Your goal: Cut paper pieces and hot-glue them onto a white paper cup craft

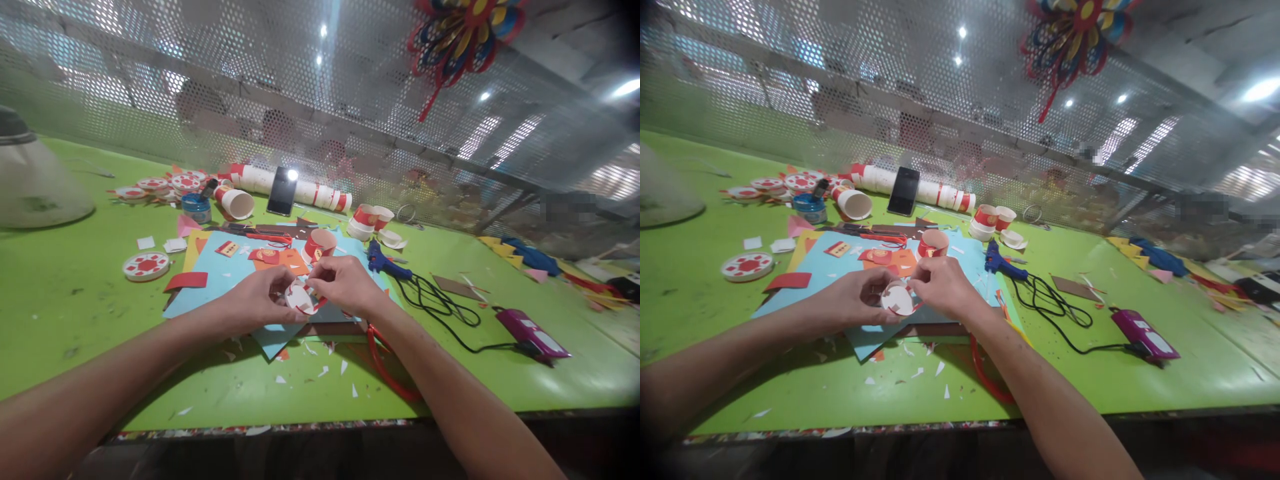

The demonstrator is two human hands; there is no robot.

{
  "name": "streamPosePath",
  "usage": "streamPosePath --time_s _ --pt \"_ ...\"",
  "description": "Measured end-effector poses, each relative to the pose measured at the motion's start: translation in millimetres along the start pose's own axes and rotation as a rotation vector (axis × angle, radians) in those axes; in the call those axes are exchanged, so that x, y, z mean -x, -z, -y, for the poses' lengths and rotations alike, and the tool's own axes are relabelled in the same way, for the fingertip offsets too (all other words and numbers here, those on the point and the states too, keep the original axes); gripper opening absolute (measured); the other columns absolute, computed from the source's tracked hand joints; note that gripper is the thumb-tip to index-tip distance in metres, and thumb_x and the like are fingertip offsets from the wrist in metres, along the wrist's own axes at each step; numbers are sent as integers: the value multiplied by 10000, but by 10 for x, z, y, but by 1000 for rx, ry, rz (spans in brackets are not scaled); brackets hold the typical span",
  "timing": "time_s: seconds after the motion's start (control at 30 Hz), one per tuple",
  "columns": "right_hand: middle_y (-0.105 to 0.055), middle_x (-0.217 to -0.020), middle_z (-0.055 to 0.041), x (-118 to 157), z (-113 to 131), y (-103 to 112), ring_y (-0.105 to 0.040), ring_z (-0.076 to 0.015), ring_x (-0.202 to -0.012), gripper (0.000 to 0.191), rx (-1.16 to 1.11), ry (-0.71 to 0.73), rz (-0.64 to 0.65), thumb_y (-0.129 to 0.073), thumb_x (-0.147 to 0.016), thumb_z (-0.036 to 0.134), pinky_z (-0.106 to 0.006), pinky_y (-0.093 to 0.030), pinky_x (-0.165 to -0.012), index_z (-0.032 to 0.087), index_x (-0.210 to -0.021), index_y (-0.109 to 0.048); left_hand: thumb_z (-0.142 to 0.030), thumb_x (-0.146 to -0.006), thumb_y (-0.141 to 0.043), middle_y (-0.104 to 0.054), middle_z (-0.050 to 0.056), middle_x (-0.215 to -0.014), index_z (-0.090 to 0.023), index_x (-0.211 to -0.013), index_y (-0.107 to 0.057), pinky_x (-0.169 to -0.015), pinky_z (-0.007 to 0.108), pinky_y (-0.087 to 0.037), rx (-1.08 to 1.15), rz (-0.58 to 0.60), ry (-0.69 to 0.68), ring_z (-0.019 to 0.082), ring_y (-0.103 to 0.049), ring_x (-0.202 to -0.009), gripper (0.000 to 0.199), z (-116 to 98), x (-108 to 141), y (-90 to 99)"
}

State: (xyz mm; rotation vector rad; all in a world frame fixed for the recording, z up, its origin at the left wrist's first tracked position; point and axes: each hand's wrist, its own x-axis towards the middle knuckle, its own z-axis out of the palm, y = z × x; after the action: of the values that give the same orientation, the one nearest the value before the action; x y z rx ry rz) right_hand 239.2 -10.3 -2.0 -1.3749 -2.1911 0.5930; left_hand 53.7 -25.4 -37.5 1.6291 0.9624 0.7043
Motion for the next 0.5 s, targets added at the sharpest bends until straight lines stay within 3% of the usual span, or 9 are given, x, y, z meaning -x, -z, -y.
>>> streamPosePath --time_s 0.5 --pt "-632 -582 -4 20 -29 -2 -522 -97 -543 126 -3 47 0 -576 -711 94 -206 -365 -509 143 -643 -670 -347 -575 -762 -612 30 -815 -154 -907 -519 -673 322 -454 52 -11 42 190 -595 -745 454 -63 24 -19"
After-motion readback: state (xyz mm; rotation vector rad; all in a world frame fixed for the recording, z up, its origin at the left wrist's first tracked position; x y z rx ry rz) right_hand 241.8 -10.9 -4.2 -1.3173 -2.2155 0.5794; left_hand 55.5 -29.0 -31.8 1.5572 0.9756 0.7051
